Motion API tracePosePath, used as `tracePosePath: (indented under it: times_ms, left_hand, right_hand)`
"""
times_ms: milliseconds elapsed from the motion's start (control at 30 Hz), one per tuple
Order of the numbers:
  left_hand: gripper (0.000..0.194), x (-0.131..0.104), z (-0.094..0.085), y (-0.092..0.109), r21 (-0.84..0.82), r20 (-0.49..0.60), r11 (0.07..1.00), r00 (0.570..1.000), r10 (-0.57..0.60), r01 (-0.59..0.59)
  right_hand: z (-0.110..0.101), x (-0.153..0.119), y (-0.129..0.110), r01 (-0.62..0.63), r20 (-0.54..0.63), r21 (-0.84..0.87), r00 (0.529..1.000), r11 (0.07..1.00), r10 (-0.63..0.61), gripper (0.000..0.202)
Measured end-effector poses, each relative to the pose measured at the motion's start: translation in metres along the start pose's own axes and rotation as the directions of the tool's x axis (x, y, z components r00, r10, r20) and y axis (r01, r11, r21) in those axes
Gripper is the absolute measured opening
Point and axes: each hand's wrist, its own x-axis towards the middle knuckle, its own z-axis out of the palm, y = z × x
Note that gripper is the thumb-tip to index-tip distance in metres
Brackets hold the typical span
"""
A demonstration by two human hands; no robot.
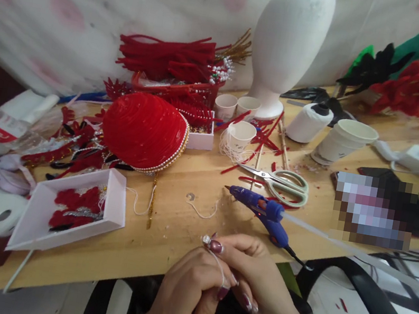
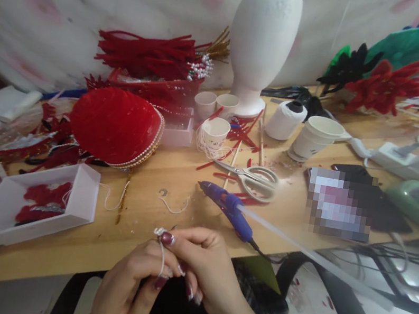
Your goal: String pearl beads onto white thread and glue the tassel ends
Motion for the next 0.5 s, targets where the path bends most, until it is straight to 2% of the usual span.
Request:
tracePosePath:
  times_ms: [100,167,300,367,400,500]
  left_hand:
    - [0.017,0.007,-0.001,0.004,-0.009,0.023,1.000,1.000,0.011,-0.010]
    - [0.015,0.012,-0.002,0.006,0.014,0.058,0.999,0.997,0.046,-0.047]
    - [0.017,0.012,-0.002,0.005,0.050,0.129,0.980,0.975,0.182,-0.190]
    - [0.016,0.006,-0.002,0.003,0.022,0.082,0.986,0.983,0.161,-0.163]
    - [0.015,0.002,-0.003,0.002,0.003,0.033,0.994,0.993,0.109,-0.109]
    - [0.013,-0.008,-0.010,0.001,-0.002,-0.159,0.997,0.985,-0.072,0.073]
  right_hand:
    - [-0.002,-0.001,-0.001,0.030,0.021,-0.038,0.999,0.999,-0.029,0.043]
    - [-0.001,-0.002,-0.003,0.023,0.037,-0.004,0.999,1.000,-0.023,0.041]
    - [-0.001,-0.004,-0.009,-0.073,0.126,0.269,0.991,0.960,0.040,0.032]
    - [-0.003,-0.006,-0.012,-0.159,0.233,0.395,0.970,0.905,0.069,0.025]
    - [-0.005,-0.007,-0.012,-0.195,0.285,0.421,0.955,0.886,0.075,0.022]
    - [-0.010,-0.007,-0.009,-0.231,0.403,0.386,0.913,0.893,0.062,0.018]
